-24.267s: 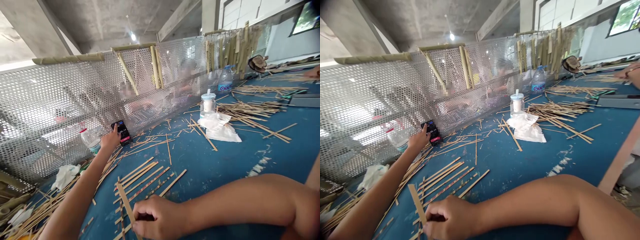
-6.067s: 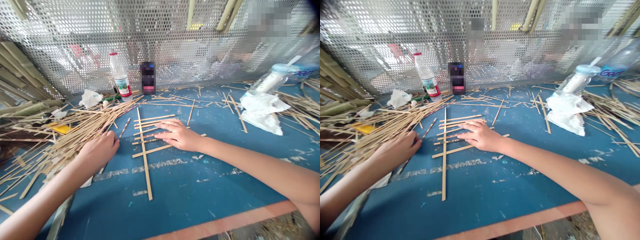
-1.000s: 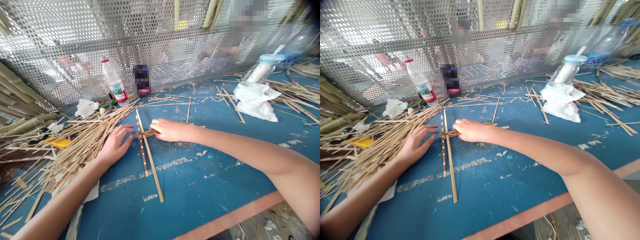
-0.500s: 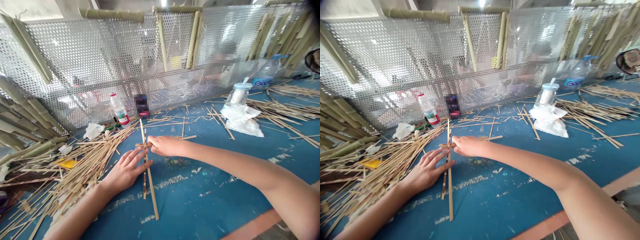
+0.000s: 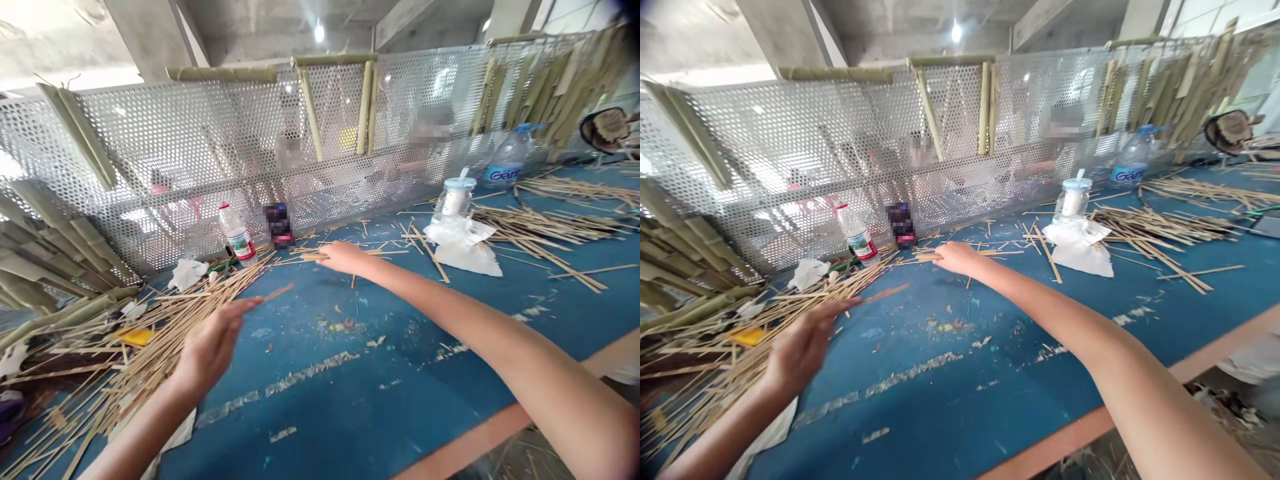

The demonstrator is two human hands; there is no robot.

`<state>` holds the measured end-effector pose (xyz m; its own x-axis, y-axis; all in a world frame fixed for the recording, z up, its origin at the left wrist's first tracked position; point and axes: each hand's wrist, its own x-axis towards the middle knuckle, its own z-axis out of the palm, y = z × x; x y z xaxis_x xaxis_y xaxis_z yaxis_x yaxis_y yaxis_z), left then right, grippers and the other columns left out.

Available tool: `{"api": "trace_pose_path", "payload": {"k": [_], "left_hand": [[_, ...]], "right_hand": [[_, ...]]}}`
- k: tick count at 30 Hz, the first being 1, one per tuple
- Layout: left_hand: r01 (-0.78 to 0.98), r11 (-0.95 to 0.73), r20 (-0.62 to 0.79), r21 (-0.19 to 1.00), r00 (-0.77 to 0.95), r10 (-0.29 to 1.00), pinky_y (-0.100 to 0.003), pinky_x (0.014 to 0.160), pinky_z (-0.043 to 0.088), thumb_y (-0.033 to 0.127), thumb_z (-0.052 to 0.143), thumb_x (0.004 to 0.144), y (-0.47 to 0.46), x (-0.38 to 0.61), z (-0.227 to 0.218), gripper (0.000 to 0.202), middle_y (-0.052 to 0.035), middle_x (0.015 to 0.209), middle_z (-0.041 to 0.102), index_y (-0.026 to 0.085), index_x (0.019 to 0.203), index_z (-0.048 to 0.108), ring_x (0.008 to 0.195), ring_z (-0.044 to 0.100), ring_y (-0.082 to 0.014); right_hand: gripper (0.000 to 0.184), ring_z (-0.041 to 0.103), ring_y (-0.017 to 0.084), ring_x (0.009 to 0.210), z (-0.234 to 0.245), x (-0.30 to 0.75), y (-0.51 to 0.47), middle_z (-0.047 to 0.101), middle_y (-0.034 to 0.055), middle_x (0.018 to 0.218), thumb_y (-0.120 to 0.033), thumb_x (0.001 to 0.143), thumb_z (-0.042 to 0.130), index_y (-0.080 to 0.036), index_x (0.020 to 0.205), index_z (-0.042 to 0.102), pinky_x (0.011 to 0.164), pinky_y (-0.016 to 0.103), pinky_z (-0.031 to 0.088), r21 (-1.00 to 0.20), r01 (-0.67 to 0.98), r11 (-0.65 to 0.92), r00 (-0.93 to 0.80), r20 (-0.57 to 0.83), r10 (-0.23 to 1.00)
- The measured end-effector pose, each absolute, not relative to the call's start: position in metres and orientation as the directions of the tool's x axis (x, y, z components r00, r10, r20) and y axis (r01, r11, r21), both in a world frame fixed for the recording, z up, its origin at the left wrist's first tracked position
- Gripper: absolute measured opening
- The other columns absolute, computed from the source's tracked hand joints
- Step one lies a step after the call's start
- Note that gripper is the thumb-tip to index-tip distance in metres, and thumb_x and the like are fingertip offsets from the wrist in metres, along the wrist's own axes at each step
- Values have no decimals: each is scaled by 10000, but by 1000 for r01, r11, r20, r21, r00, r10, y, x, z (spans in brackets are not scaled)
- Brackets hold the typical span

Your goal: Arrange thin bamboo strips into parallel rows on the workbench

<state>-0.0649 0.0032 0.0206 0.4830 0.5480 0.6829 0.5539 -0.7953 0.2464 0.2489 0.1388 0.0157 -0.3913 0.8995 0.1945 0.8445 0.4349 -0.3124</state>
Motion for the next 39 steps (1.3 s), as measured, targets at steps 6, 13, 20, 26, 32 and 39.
{"api": "trace_pose_path", "payload": {"k": [6, 13, 20, 26, 32, 39], "left_hand": [[368, -559, 567, 743, 98, 818, -294, 603, 592, 426, 509, 972, 7, -25, 86, 264, -34, 808, 729, 197, 1020, 632, 687, 705, -170], [383, -608, 533, 695, 292, 794, -246, 568, 531, 530, 453, 972, 50, 38, 99, 399, -51, 816, 720, 178, 1044, 626, 705, 684, -155], [414, -615, 488, 672, 377, 787, -356, 807, 565, 543, 420, 974, 83, 80, 80, 394, -87, 1048, 697, 196, 1117, 540, 936, 689, -209], [330, -626, 406, 707, 536, 740, -399, 985, 496, 496, 524, 926, 94, 79, 51, 467, -144, 1236, 605, 159, 1243, 458, 1189, 568, -257], [293, -468, 319, 834, 437, 841, -290, 702, 519, 313, 585, 896, 92, 100, 19, 212, -37, 856, 627, 182, 1044, 507, 802, 638, -171], [563, -534, 479, 630, 259, 839, -257, 521, 295, 427, 463, 959, 61, 32, 80, 235, 40, 615, 449, 224, 890, 560, 542, 422, -124]], "right_hand": [[406, 384, 107, 507, 57, 267, 135, 449, -25, 600, -551, 966, 408, -198, 808, 530, 497, 267, 301, -724, 499, 476, -191, 444, 876], [447, 301, 77, 464, 98, 244, 87, 340, -61, 593, -666, 920, 461, -228, 842, 503, 436, 234, 294, -800, -122, 587, -177, 599, 781], [574, 607, 184, 1002, 85, 240, 96, 599, 72, 1147, -718, 940, 351, -251, 1207, 554, 818, 309, 518, -824, -37, 565, -279, 551, 786], [793, 611, 217, 984, 75, 236, 103, 644, 110, 1052, -831, 888, 179, -185, 1031, 616, 865, 355, 495, -858, 71, 509, -258, 477, 840], [770, 579, 223, 1001, 70, 228, 98, 627, 83, 1069, -825, 891, 189, -209, 1034, 628, 846, 363, 473, -848, 139, 511, -245, 470, 848], [776, 585, 210, 1041, 79, 240, 103, 552, 106, 1266, -791, 903, 151, -253, 1397, 412, 779, 310, 484, -771, 94, 630, -283, 586, 759]]}}
